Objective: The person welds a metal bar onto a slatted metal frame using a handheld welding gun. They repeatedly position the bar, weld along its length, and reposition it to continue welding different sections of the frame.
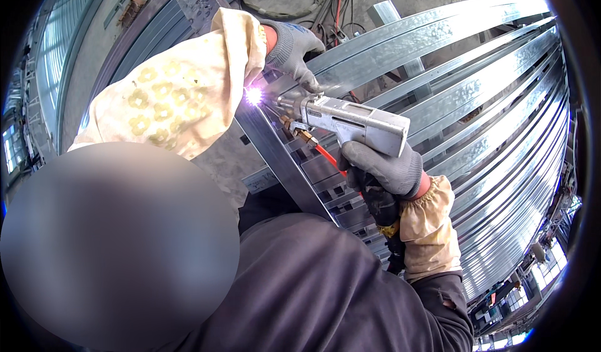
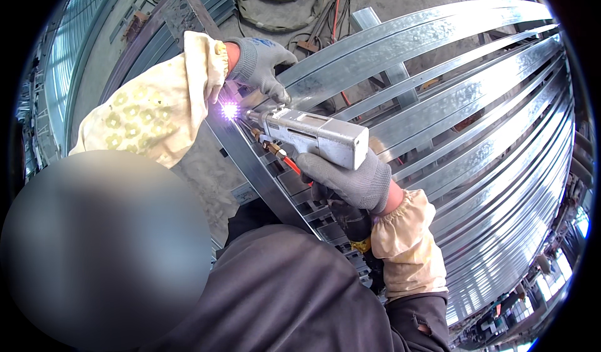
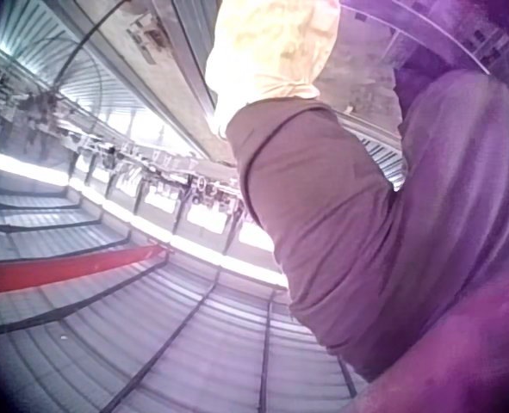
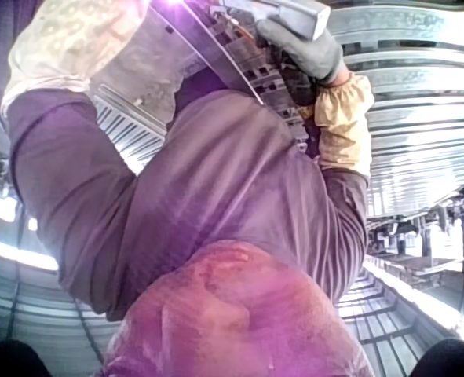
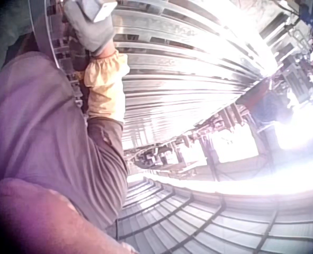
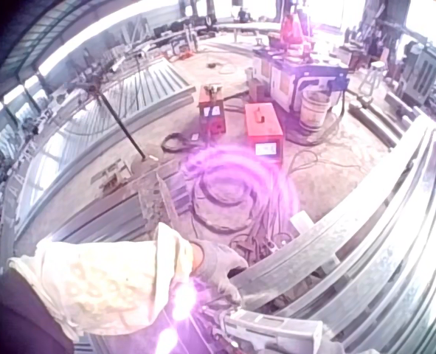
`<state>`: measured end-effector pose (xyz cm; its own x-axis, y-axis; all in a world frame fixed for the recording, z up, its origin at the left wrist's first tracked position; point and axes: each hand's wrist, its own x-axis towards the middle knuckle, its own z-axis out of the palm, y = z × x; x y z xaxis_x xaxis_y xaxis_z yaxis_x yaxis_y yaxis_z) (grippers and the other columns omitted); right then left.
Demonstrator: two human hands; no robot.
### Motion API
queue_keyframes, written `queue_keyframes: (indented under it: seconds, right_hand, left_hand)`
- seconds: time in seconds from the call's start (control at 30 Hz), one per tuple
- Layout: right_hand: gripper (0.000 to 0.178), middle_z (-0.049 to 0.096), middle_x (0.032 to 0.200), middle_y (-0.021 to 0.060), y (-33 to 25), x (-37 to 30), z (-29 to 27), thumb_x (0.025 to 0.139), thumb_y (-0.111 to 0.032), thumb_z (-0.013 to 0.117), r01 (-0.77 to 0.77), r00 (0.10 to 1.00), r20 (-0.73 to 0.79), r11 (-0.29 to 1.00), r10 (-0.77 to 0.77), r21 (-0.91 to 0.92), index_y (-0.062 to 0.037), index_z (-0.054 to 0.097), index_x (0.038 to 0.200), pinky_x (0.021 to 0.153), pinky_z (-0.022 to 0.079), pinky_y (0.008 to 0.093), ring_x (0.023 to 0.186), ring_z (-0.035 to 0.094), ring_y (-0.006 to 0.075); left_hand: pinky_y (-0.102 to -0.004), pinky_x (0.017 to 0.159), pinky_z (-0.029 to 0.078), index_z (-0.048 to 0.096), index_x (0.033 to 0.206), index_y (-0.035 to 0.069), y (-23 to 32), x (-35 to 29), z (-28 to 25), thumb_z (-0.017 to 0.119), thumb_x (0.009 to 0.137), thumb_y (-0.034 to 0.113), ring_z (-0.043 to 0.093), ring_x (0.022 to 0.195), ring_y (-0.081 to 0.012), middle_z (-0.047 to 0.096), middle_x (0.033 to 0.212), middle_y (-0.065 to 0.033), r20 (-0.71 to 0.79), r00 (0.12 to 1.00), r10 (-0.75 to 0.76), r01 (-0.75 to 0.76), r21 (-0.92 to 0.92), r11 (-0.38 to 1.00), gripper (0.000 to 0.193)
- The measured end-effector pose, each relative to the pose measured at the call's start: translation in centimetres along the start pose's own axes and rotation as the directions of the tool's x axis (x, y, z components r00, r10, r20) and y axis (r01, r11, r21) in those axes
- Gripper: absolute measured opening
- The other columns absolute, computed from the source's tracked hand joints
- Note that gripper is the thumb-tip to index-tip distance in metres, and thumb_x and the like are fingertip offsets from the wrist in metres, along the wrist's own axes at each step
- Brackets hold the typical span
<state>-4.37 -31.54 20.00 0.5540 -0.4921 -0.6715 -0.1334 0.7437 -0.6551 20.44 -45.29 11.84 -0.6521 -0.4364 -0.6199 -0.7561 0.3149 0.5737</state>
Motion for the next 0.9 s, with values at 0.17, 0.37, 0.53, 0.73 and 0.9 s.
queue_keyframes:
  seconds: [0.17, 0.37, 0.53, 0.73, 0.9]
  right_hand:
    - [0.048, 0.070, 0.085, 0.0066, 0.0, -0.1, 0.0, 0.097, -0.023, 0.069, -0.013, 1.000, -0.004, 1.000, 0.013, -0.004, -0.0027, 0.054, 0.138, 0.054, 0.052, 0.0251, 0.062, 0.064, 0.0107]
    - [0.045, 0.069, 0.084, 0.0051, -0.3, -0.3, 0.1, 0.097, -0.025, 0.070, -0.033, 0.999, -0.010, 0.999, 0.033, -0.005, -0.0011, 0.058, 0.133, 0.055, 0.052, 0.0239, 0.063, 0.065, 0.0093]
    - [0.054, 0.070, 0.085, 0.0080, 0.0, -0.4, -0.2, 0.097, -0.023, 0.070, -0.071, 0.997, -0.016, 0.996, 0.070, -0.044, -0.0030, 0.050, 0.143, 0.053, 0.052, 0.0254, 0.061, 0.064, 0.0119]
    - [0.052, 0.070, 0.085, 0.0081, 0.0, -0.6, -0.2, 0.097, -0.023, 0.069, -0.059, 0.998, -0.004, 0.998, 0.059, -0.039, -0.0023, 0.052, 0.141, 0.053, 0.052, 0.0253, 0.061, 0.064, 0.0117]
    - [0.040, 0.067, 0.082, 0.0006, -0.2, -0.9, 0.1, 0.097, -0.029, 0.070, -0.054, 0.998, -0.024, 0.998, 0.053, -0.023, -0.0021, 0.063, 0.125, 0.053, 0.049, 0.0216, 0.061, 0.062, 0.0057]
  left_hand:
    - [-0.0397, 0.081, 0.055, 0.065, 0.128, 0.003, 0.2, -0.1, -0.2, 0.085, 0.072, 0.047, 0.073, 0.094, -0.0300, 0.075, 0.100, -0.0162, 0.036, 0.999, -0.035, 0.036, -0.027, 0.999, 0.073]
    - [-0.0385, 0.081, 0.055, 0.064, 0.130, 0.003, 0.5, -0.2, -0.4, 0.085, 0.073, 0.047, 0.073, 0.093, -0.0296, 0.075, 0.099, -0.0162, 0.051, 0.998, -0.037, 0.038, -0.013, 0.999, 0.075]
    - [-0.0387, 0.083, 0.056, 0.063, 0.131, 0.002, 0.4, 0.0, -0.6, 0.086, 0.071, 0.050, 0.073, 0.097, -0.0301, 0.074, 0.103, -0.0173, 0.065, 0.997, -0.036, 0.037, -0.018, 0.999, 0.081]
    - [-0.0398, 0.084, 0.056, 0.062, 0.132, 0.002, -0.4, 0.2, 0.0, 0.086, 0.070, 0.052, 0.072, 0.098, -0.0309, 0.074, 0.105, -0.0180, 0.038, 0.999, -0.004, 0.005, -0.017, 1.000, 0.084]
    - [-0.0402, 0.084, 0.055, 0.062, 0.132, 0.002, 0.5, -0.1, -0.6, 0.086, 0.070, 0.050, 0.072, 0.099, -0.0311, 0.073, 0.107, -0.0185, 0.088, 0.994, -0.070, 0.074, -0.041, 0.996, 0.083]
